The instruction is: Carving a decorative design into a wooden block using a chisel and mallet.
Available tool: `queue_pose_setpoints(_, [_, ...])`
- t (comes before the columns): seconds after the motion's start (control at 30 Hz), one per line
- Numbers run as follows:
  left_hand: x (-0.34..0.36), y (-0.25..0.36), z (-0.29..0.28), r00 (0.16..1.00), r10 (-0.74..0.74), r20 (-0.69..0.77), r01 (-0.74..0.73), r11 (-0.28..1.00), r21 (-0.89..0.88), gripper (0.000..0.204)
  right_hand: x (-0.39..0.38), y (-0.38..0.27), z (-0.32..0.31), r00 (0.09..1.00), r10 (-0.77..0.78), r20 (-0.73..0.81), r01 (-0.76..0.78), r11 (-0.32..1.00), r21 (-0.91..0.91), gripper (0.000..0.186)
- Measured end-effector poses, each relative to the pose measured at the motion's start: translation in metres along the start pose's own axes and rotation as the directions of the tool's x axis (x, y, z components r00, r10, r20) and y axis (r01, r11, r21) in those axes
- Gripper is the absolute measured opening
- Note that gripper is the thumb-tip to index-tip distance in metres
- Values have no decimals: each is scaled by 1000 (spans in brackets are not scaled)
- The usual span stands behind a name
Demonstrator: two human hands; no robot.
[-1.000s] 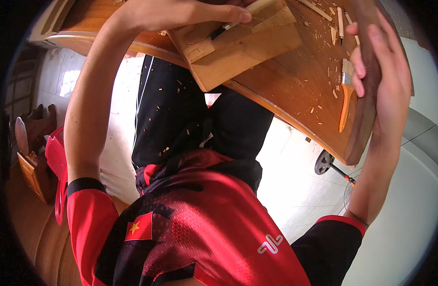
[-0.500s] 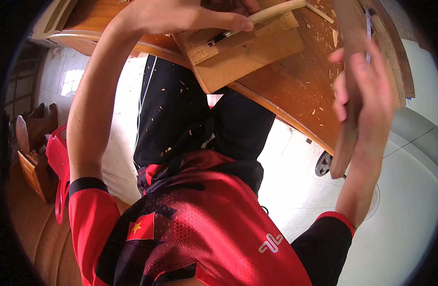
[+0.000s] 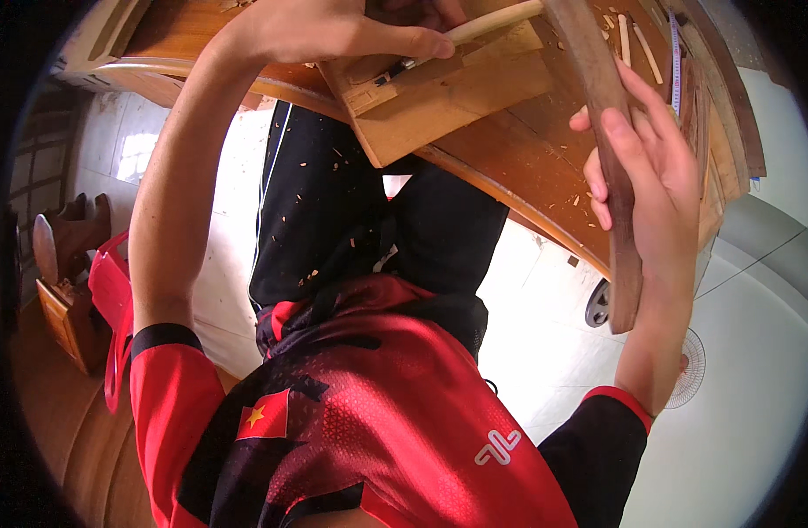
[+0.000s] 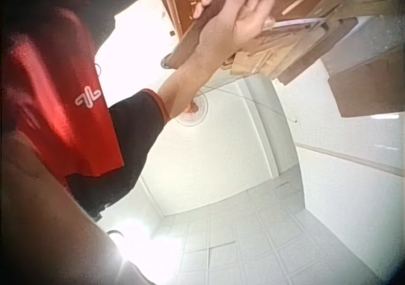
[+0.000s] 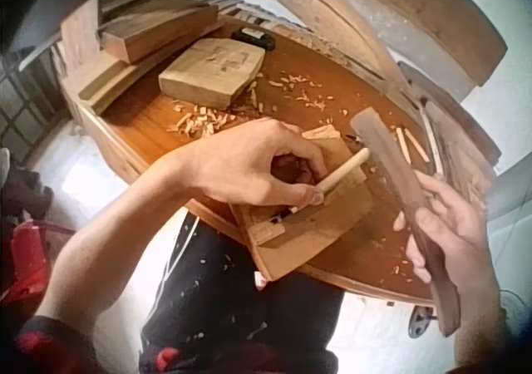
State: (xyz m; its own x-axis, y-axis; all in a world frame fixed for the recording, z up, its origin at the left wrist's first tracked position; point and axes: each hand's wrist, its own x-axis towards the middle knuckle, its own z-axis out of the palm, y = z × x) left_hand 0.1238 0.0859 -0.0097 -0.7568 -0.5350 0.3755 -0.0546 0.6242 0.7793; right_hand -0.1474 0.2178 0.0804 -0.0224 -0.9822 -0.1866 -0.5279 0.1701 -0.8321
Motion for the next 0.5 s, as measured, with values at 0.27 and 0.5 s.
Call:
queue_pose_setpoints(0.27, [0,12,-3,999,53,-11,-54,998,-17,28,-3,3,2,998,-21,-64,28,994,108,51])
queue_pose_setpoints(0.5, [3,9,-6,1000,16,17,-17,999,47,28,-2,4,-1,998,-52,-39,57,988,142,49])
